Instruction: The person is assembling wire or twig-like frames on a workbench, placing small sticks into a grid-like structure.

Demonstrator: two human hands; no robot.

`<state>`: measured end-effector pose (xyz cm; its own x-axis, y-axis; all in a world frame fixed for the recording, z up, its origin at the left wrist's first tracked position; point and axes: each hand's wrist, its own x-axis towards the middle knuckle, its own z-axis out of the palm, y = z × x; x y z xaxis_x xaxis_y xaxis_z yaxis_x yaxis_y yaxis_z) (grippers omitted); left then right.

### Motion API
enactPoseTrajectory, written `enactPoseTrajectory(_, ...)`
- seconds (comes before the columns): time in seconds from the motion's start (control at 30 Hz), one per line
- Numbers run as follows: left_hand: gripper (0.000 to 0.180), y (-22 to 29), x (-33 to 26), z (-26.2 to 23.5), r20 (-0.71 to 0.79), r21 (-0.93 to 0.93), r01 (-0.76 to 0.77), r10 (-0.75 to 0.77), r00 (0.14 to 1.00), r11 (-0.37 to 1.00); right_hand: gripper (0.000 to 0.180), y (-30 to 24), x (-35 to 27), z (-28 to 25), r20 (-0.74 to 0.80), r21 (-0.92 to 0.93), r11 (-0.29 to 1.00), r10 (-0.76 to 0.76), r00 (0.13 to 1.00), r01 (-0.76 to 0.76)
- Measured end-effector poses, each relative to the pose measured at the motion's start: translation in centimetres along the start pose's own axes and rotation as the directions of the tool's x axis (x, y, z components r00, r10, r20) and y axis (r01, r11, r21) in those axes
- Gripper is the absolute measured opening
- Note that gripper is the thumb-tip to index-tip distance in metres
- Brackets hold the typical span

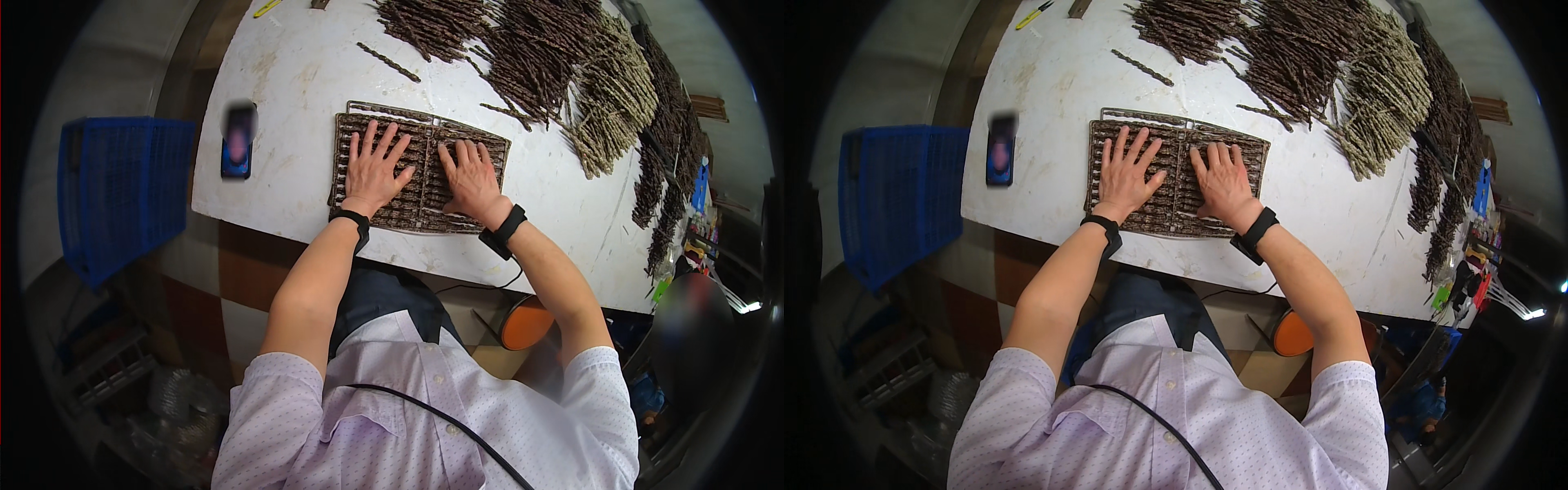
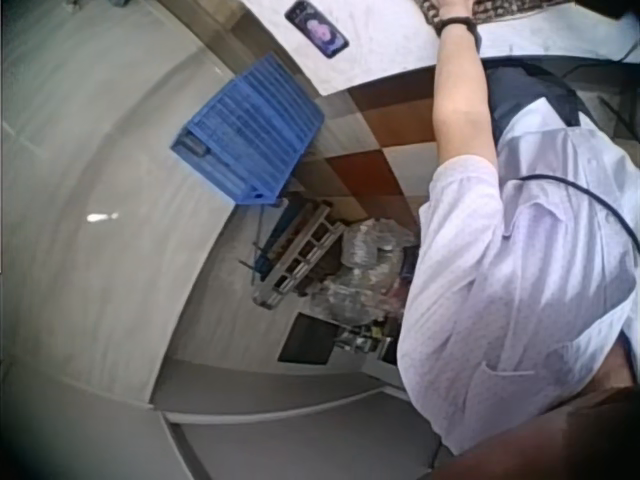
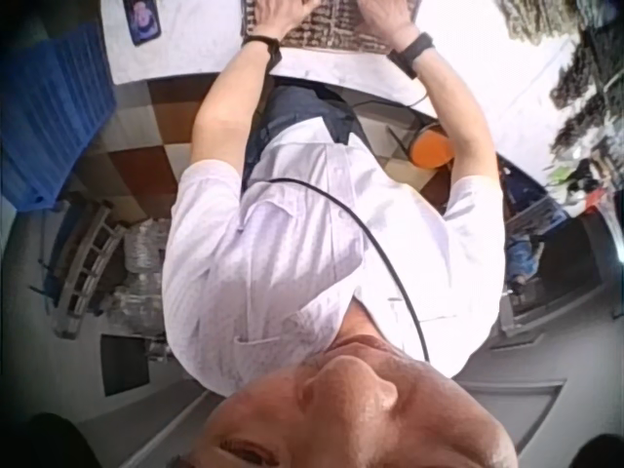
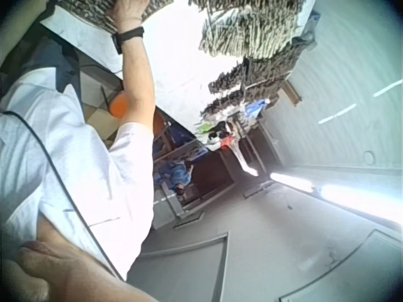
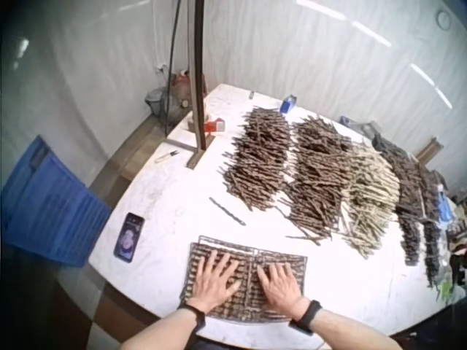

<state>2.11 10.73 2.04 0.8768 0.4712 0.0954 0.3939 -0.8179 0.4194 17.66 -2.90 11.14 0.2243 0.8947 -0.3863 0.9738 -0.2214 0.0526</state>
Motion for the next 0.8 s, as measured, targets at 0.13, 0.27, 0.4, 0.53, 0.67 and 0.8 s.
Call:
enactPoseTrajectory(0.13,0.058,-0.1,-0.2,-0.1,0.010,0.003,0.016,-0.016,1.000,1.000,0.118,0.4,0.5,-0.9,0.098,0.054,0.998,-0.019,0.995,0.014)
enactPoseTrajectory(0.27,0.058,0.0,-0.1,-0.1,0.003,-0.015,0.005,-0.005,1.000,1.000,0.118,0.6,0.2,0.4,-0.022,0.005,1.000,-0.029,0.999,0.029)
enactPoseTrajectory(0.4,0.058,0.0,-0.1,-0.3,-0.039,-0.030,-0.005,0.004,0.999,1.000,0.119,0.5,0.0,1.2,-0.063,0.032,0.998,-0.049,0.997,0.051)
enactPoseTrajectory(0.53,0.058,-0.2,-0.4,-0.3,-0.028,-0.021,0.014,-0.015,0.999,1.000,0.119,-0.2,0.0,0.7,-0.011,0.085,0.996,-0.035,0.999,0.036)
enactPoseTrajectory(0.67,0.058,0.0,-0.2,-0.2,-0.038,-0.022,0.007,-0.008,0.999,1.000,0.116,0.0,-0.2,1.2,-0.030,0.103,0.994,-0.015,0.999,0.018)
enactPoseTrajectory(0.8,0.058,-0.1,-0.2,-0.2,-0.030,-0.002,0.006,-0.006,1.000,1.000,0.110,0.4,-0.1,1.0,-0.079,0.089,0.993,-0.064,0.995,0.071)
